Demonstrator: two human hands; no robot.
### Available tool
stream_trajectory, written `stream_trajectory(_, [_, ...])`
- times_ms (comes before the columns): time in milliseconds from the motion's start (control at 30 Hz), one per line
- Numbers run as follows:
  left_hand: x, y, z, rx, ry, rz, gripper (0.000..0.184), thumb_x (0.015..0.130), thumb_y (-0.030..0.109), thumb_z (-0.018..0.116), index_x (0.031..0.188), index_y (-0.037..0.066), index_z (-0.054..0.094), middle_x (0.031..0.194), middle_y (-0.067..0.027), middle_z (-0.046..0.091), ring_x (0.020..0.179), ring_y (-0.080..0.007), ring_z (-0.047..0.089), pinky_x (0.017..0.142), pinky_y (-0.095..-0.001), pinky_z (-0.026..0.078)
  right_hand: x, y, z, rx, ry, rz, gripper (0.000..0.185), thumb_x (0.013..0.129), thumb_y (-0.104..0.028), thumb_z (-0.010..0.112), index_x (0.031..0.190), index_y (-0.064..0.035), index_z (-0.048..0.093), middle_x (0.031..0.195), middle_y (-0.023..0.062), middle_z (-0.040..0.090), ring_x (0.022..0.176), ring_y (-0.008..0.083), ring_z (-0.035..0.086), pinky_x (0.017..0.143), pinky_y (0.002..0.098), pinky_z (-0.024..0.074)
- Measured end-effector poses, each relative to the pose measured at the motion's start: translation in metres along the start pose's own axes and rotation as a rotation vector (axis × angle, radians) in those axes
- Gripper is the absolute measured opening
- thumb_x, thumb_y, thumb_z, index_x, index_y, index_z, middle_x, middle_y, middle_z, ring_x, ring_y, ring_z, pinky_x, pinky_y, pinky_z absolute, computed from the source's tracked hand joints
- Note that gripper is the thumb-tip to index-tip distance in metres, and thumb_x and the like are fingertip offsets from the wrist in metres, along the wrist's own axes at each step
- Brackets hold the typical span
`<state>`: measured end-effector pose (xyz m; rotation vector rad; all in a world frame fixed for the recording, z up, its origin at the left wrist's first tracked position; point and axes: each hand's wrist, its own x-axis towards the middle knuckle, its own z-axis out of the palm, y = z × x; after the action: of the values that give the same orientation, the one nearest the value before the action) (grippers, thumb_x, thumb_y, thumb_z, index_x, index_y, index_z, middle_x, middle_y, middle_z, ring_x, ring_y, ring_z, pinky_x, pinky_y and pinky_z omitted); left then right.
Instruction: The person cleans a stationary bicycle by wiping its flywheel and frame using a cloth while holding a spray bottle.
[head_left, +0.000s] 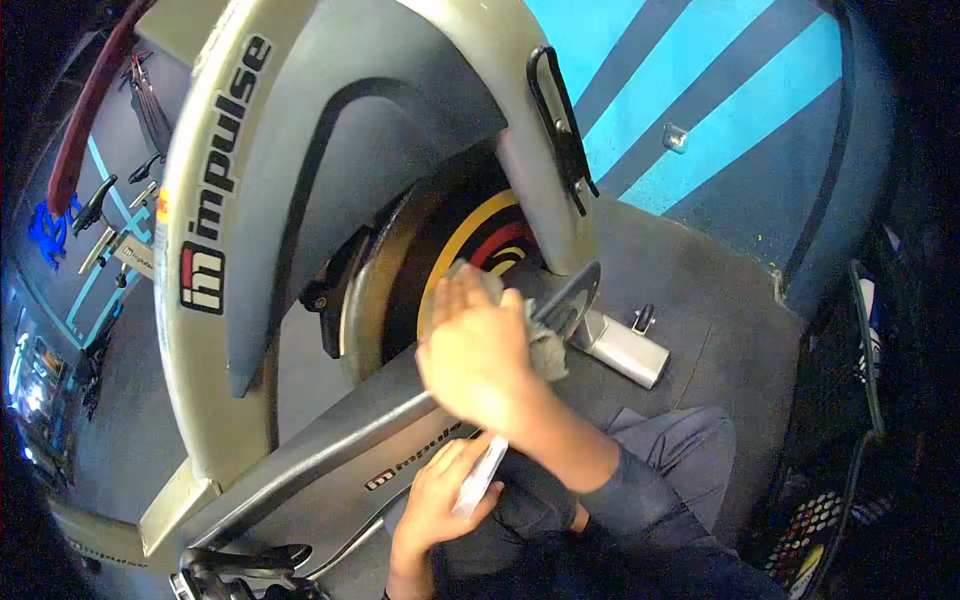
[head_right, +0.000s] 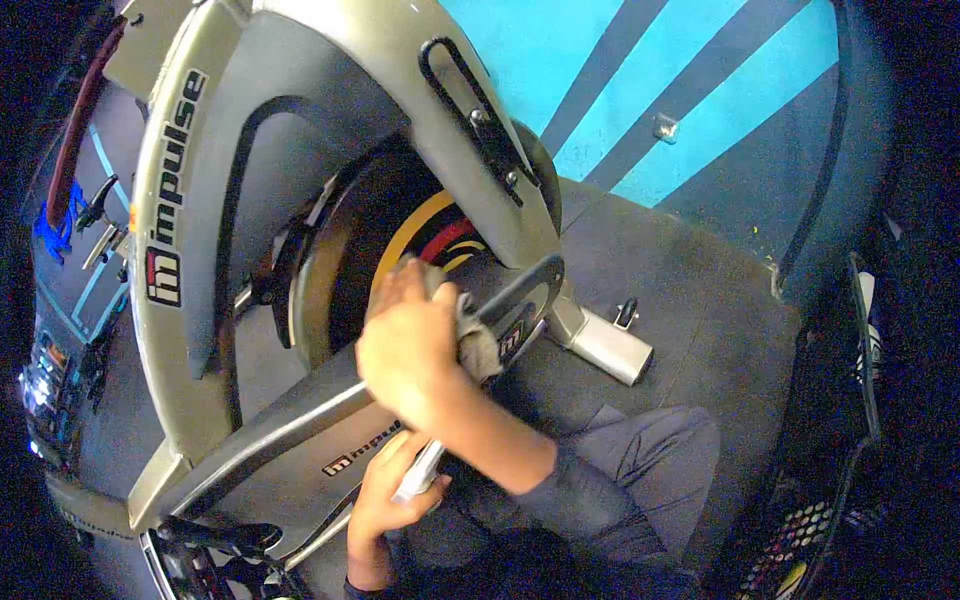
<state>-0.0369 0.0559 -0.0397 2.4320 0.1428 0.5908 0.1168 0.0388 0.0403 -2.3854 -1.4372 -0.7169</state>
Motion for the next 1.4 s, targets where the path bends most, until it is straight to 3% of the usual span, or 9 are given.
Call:
stream_trajectory(300, [0.012, -0.005, 0.002, 0.007, 0.009, -0.004, 0.058, 0.072, 0.015, 0.073, 0.125, 0.003, 0.052, 0.103, -0.0177, 0.06, 0.095, -0.0368, 0.059, 0.082, -0.0416, 0.048, 0.011, 0.006, 0.008, 0.104, 0.114, 0.069, 0.056, 0.084, -0.035, 0.055, 0.117, 0.0107, 0.059, 0.119, 0.0287, 0.06, 0.118, 0.0316, 0.055, 0.08, 0.0464, 0.0474])
stream_trajectory(400, [0.014, -0.001, -0.001, -0.038, -0.049, -0.09, 0.063, 0.073, 0.014, 0.072, 0.13, 0.004, 0.049, 0.104, -0.0172, 0.059, 0.093, -0.0363, 0.059, 0.082, -0.0412, 0.048, 0.027, 0.037, 0.028, 0.092, 0.121, 0.077, 0.051, 0.082, -0.033, 0.056, 0.106, 0.0119, 0.063, 0.102, 0.027, 0.066, 0.099, 0.0338, 0.064, 0.073, 0.0467, 0.0554])
stream_trajectory(433, [0.014, -0.001, -0.001, -0.029, -0.052, -0.078, 0.064, 0.073, 0.013, 0.072, 0.132, 0.005, 0.048, 0.104, -0.017, 0.059, 0.093, -0.0362, 0.059, 0.082, -0.041, 0.048, 0.036, 0.045, -0.001, 0.201, -0.229, 0.106, 0.036, 0.083, -0.031, 0.055, 0.096, -0.0023, 0.072, 0.115, 0.0203, 0.065, 0.11, 0.03, 0.06, 0.073, 0.0431, 0.0521])
stream_trajectory(500, [0.014, 0.0, 0.0, -0.024, -0.049, -0.062, 0.066, 0.072, 0.013, 0.072, 0.133, 0.005, 0.047, 0.104, -0.0167, 0.059, 0.093, -0.0361, 0.059, 0.082, -0.0407, 0.048, 0.046, 0.06, 0.006, 0.293, -0.241, 0.147, 0.03, 0.081, -0.032, 0.057, 0.08, -0.0067, 0.073, 0.102, 0.0164, 0.069, 0.096, 0.0273, 0.065, 0.067, 0.0418, 0.0532])
stream_trajectory(567, [0.013, 0.0, 0.002, -0.012, -0.046, -0.038, 0.068, 0.072, 0.013, 0.072, 0.134, 0.006, 0.046, 0.105, -0.016, 0.059, 0.094, -0.0355, 0.059, 0.082, -0.0405, 0.049, 0.043, 0.061, 0.015, 0.254, -0.201, 0.127, 0.03, 0.08, -0.032, 0.058, 0.083, -0.0063, 0.072, 0.094, 0.0135, 0.069, 0.088, 0.0258, 0.065, 0.067, 0.0419, 0.0528])
stream_trajectory(633, [0.011, 0.002, 0.005, -0.001, -0.042, -0.036, 0.069, 0.071, 0.013, 0.072, 0.135, 0.006, 0.046, 0.105, -0.0157, 0.059, 0.095, -0.035, 0.059, 0.082, -0.0404, 0.049, 0.033, 0.055, 0.016, 0.101, 0.063, 0.043, 0.037, 0.08, -0.029, 0.056, 0.091, 0.0051, 0.067, 0.085, 0.0187, 0.069, 0.083, 0.0306, 0.068, 0.07, 0.0439, 0.0551])
stream_trajectory(933, [0.004, 0.002, 0.007, 0.036, -0.05, 0.002, 0.067, 0.071, 0.016, 0.073, 0.132, 0.006, 0.048, 0.109, -0.0167, 0.06, 0.1, -0.0355, 0.059, 0.084, -0.0409, 0.05, 0.002, 0.014, -0.008, 0.215, 0.047, -0.128, 0.042, 0.077, -0.026, 0.058, 0.106, 0.0033, 0.064, 0.099, 0.0159, 0.068, 0.091, 0.0273, 0.065, 0.07, 0.0434, 0.0474])
stream_trajectory(1133, [0.003, -0.006, 0.015, -0.101, 0.048, -0.066, 0.032, 0.071, 0.018, 0.074, 0.1, 0.004, 0.069, 0.1, -0.0201, 0.068, 0.098, -0.039, 0.062, 0.086, -0.0427, 0.049, -0.027, -0.021, -0.009, 0.385, 0.281, -0.208, 0.046, 0.083, -0.032, 0.06, 0.114, 0.0021, 0.062, 0.116, 0.014, 0.063, 0.115, 0.0223, 0.054, 0.08, 0.0387, 0.04])
stream_trajectory(1400, [0.011, -0.002, -0.001, -0.049, -0.015, -0.091, 0.054, 0.07, 0.012, 0.074, 0.121, 0.004, 0.057, 0.099, -0.0165, 0.062, 0.09, -0.0342, 0.061, 0.08, -0.0395, 0.049, -0.037, 0.044, 0.002, 0.48, 0.301, -0.224, 0.042, 0.077, -0.027, 0.062, 0.113, -0.0085, 0.066, 0.117, 0.0056, 0.065, 0.111, 0.0183, 0.058, 0.082, 0.0373, 0.0407])
